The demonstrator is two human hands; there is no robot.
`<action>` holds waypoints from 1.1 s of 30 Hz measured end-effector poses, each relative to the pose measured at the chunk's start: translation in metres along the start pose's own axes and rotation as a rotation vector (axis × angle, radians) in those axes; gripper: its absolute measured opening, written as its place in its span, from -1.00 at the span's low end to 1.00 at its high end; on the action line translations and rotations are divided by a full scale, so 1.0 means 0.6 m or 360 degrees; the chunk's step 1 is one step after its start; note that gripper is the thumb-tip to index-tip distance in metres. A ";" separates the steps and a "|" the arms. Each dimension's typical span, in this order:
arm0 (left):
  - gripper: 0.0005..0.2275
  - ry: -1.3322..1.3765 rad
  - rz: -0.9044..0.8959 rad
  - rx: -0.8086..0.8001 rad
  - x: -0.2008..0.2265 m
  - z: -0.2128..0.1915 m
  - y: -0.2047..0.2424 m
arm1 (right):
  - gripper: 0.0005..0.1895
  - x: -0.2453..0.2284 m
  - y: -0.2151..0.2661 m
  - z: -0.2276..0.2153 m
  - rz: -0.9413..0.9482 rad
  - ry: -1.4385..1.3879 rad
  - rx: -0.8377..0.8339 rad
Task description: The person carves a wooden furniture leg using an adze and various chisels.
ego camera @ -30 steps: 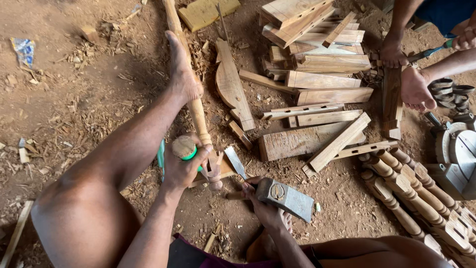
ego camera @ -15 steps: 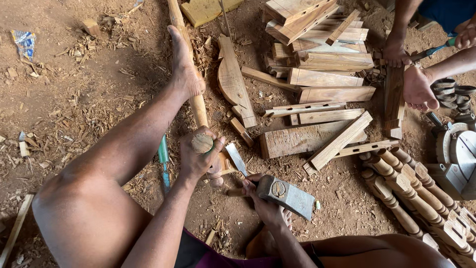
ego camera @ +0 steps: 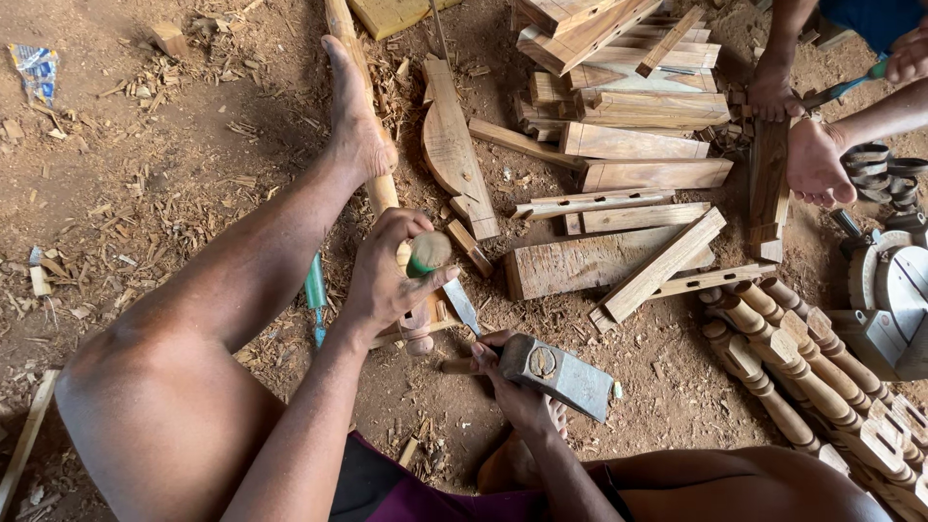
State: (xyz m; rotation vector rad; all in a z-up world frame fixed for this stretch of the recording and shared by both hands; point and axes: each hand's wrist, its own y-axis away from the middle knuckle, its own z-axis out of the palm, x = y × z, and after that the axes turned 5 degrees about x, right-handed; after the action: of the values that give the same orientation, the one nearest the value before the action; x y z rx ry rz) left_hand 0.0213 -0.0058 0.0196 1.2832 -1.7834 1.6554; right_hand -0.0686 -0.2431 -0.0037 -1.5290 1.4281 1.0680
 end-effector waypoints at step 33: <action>-0.13 0.0012 -0.0031 -0.0766 -0.049 0.144 0.276 | -0.36 0.367 0.069 -0.148 -0.2286 0.3913 -0.0958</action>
State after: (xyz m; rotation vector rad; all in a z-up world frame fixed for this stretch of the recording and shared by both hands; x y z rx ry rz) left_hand -0.0727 -0.0950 -0.1184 1.0639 -1.9936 1.1158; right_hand -0.0992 -0.4063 -0.1783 2.0147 -0.0210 1.3754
